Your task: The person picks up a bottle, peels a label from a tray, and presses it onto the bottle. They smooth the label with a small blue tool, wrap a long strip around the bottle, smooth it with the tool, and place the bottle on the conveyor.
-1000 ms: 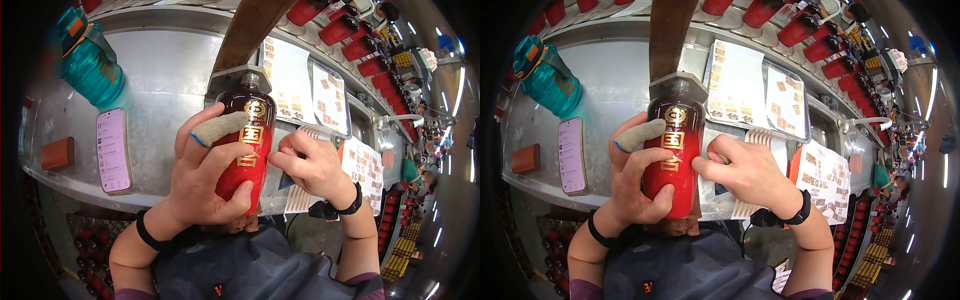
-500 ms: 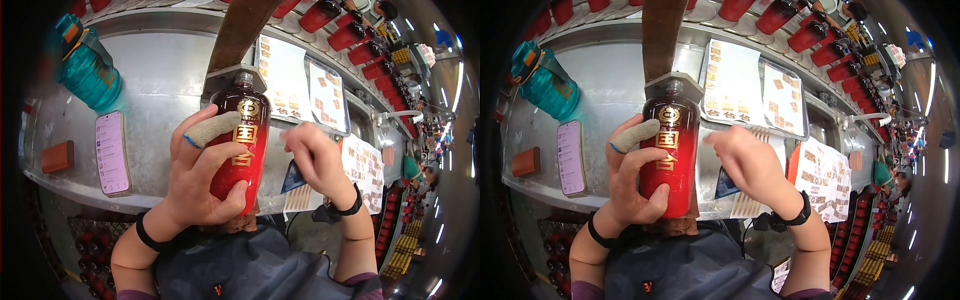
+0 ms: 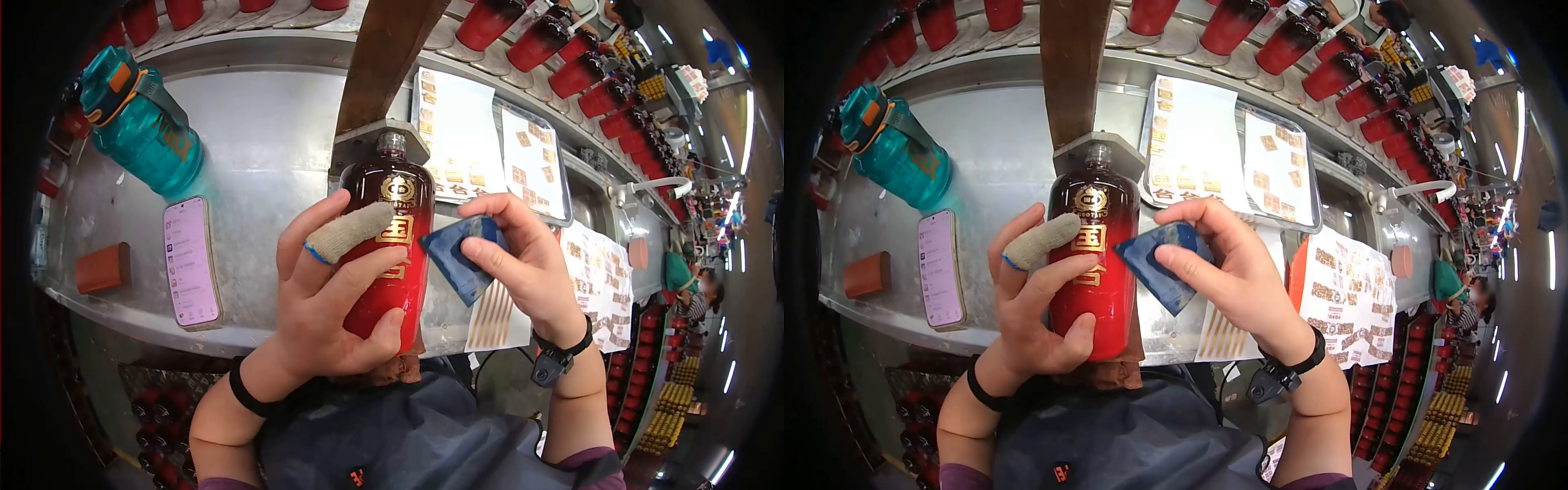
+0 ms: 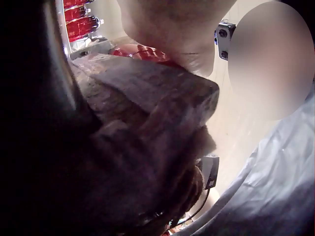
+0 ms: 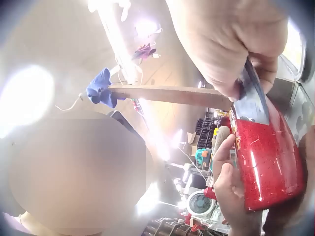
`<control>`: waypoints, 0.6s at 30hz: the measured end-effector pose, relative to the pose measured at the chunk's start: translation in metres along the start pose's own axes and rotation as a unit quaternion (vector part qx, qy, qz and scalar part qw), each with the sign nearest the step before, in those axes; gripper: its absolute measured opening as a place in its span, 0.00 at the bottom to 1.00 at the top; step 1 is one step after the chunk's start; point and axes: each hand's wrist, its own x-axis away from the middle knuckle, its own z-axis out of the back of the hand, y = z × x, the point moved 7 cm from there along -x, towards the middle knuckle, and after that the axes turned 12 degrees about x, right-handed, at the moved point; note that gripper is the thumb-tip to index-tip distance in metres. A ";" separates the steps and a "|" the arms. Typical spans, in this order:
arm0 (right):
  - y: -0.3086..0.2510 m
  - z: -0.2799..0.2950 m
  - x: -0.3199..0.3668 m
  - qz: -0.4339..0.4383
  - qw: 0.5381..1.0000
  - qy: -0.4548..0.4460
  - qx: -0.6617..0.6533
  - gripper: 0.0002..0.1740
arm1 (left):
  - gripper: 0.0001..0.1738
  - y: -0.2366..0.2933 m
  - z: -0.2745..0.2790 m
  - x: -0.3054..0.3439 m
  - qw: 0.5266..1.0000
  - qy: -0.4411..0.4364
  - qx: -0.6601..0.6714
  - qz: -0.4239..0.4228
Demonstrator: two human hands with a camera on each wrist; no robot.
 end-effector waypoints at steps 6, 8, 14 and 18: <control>0.002 -0.005 -0.001 0.022 1.000 -0.013 0.015 0.17 | 0.24 0.001 0.001 0.001 1.000 -0.001 -0.003 -0.008; 0.003 -0.007 -0.001 0.030 0.999 -0.018 0.014 0.17 | 0.24 0.001 0.001 0.002 1.000 -0.001 -0.002 -0.004; 0.005 -0.012 -0.001 0.017 0.999 -0.035 -0.031 0.17 | 0.22 0.001 0.002 0.003 1.000 -0.001 -0.007 0.000; 0.002 -0.014 -0.002 0.027 0.999 -0.027 -0.031 0.17 | 0.21 0.001 0.001 0.001 1.000 0.012 -0.001 0.017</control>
